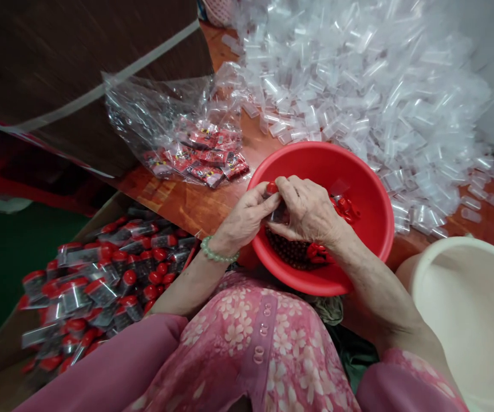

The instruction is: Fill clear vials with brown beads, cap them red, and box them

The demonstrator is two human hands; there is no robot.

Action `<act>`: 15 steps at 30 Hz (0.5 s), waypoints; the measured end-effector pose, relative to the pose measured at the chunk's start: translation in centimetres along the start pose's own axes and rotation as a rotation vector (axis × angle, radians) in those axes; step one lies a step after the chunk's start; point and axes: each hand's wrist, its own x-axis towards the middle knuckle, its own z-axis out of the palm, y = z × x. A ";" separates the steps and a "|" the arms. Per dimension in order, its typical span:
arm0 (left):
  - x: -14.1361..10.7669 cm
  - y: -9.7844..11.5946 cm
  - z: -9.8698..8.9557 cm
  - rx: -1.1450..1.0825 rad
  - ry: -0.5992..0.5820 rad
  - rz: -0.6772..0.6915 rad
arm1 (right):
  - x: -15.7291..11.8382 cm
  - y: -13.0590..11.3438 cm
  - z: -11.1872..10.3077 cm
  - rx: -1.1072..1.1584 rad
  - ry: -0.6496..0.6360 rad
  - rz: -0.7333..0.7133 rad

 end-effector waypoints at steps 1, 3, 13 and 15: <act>-0.5 0.4 0.0 0.011 0.012 0.010 | 0.0 0.0 -0.3 0.067 -0.038 -0.004; -1.9 1.6 -0.4 0.064 0.043 0.025 | -0.2 0.7 -0.9 0.212 -0.091 0.001; -16.4 8.0 -13.1 1.088 0.944 0.022 | -2.3 8.2 1.6 -0.032 -0.531 0.529; -19.4 9.0 -15.9 1.438 1.183 -0.256 | -2.0 8.3 2.2 -0.040 -0.639 0.504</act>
